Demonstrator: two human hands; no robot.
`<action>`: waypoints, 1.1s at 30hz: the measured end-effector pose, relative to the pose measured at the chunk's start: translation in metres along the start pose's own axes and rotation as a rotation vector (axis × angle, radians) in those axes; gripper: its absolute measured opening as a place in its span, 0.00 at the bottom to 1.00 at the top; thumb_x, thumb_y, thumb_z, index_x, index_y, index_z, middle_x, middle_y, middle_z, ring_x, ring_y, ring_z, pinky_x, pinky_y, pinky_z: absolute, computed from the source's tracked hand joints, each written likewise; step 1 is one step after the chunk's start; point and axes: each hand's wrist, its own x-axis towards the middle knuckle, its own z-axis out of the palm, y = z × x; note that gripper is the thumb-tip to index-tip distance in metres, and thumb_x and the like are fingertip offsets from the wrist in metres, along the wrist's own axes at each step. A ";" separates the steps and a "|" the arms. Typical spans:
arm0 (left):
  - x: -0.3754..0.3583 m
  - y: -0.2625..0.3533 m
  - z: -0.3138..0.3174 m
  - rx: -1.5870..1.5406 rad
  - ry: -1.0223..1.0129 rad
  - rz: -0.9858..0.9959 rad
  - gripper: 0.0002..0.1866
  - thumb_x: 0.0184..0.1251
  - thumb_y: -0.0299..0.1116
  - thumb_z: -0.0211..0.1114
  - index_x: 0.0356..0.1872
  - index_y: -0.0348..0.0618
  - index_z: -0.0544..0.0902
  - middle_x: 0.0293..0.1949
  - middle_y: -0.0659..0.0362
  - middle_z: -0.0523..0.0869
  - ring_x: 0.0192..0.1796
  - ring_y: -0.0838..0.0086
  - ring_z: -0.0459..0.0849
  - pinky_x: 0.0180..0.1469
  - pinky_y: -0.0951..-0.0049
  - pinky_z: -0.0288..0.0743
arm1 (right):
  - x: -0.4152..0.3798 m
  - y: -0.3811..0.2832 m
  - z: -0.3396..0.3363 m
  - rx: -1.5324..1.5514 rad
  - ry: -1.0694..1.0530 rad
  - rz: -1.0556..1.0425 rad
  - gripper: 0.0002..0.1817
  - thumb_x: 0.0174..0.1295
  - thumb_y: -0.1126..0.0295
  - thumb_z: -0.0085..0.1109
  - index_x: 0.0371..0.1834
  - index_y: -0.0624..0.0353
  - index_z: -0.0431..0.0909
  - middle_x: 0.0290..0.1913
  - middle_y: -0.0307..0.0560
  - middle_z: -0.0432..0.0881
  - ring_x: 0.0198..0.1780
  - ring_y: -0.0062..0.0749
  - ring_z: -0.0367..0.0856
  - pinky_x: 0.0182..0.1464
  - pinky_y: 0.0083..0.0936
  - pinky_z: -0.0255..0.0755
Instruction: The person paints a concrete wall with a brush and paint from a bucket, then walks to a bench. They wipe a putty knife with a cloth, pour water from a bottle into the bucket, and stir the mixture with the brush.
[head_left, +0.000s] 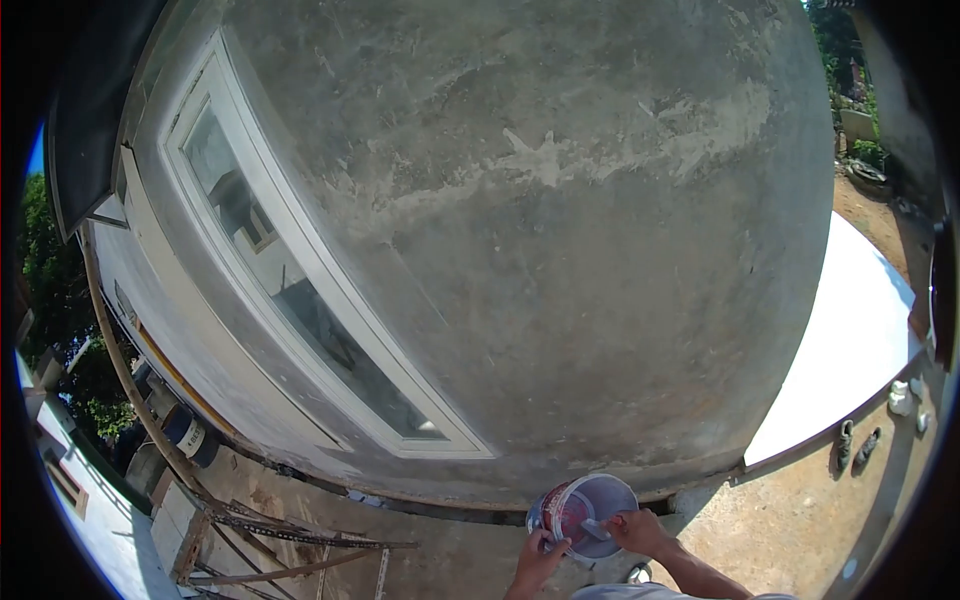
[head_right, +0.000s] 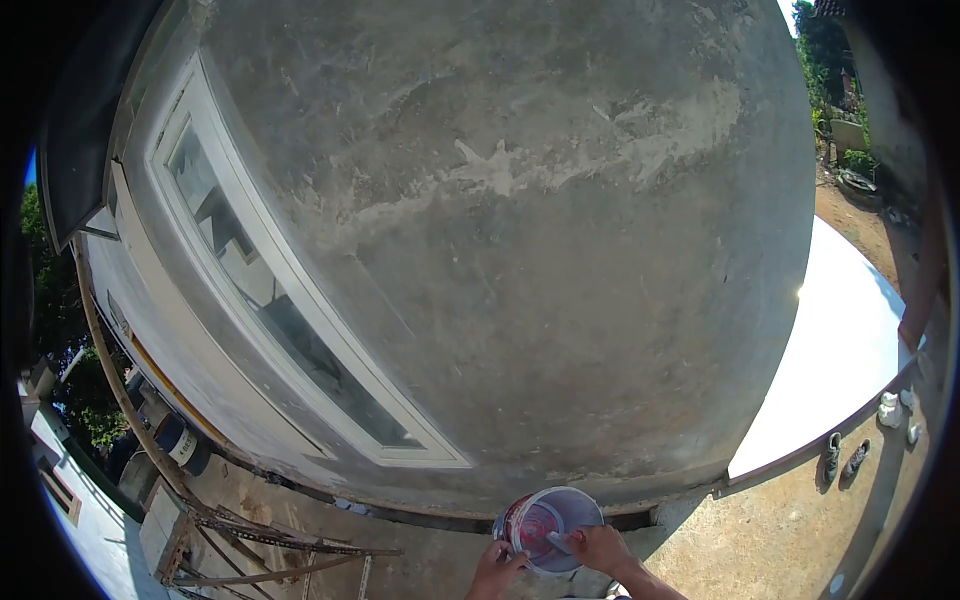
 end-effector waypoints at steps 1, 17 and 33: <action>-0.009 0.006 0.001 -0.016 0.028 0.013 0.17 0.60 0.32 0.75 0.35 0.41 0.72 0.32 0.61 0.76 0.30 0.81 0.76 0.27 0.76 0.70 | 0.001 -0.003 0.005 0.002 -0.021 -0.002 0.17 0.61 0.56 0.65 0.24 0.58 0.78 0.23 0.56 0.81 0.29 0.57 0.83 0.33 0.44 0.77; -0.036 0.011 -0.011 0.068 -0.060 0.188 0.15 0.61 0.23 0.70 0.38 0.39 0.69 0.57 0.53 0.71 0.56 0.73 0.72 0.63 0.76 0.63 | -0.015 -0.009 0.045 -0.080 -0.173 0.054 0.09 0.60 0.67 0.61 0.30 0.63 0.83 0.30 0.61 0.84 0.35 0.59 0.84 0.39 0.44 0.79; 0.015 0.016 0.059 -0.131 0.144 -0.062 0.13 0.64 0.21 0.66 0.39 0.42 0.69 0.53 0.56 0.75 0.54 0.75 0.75 0.54 0.73 0.75 | 0.052 0.043 -0.086 -0.033 -0.355 0.229 0.17 0.68 0.60 0.53 0.46 0.66 0.75 0.32 0.60 0.83 0.38 0.50 0.85 0.43 0.41 0.76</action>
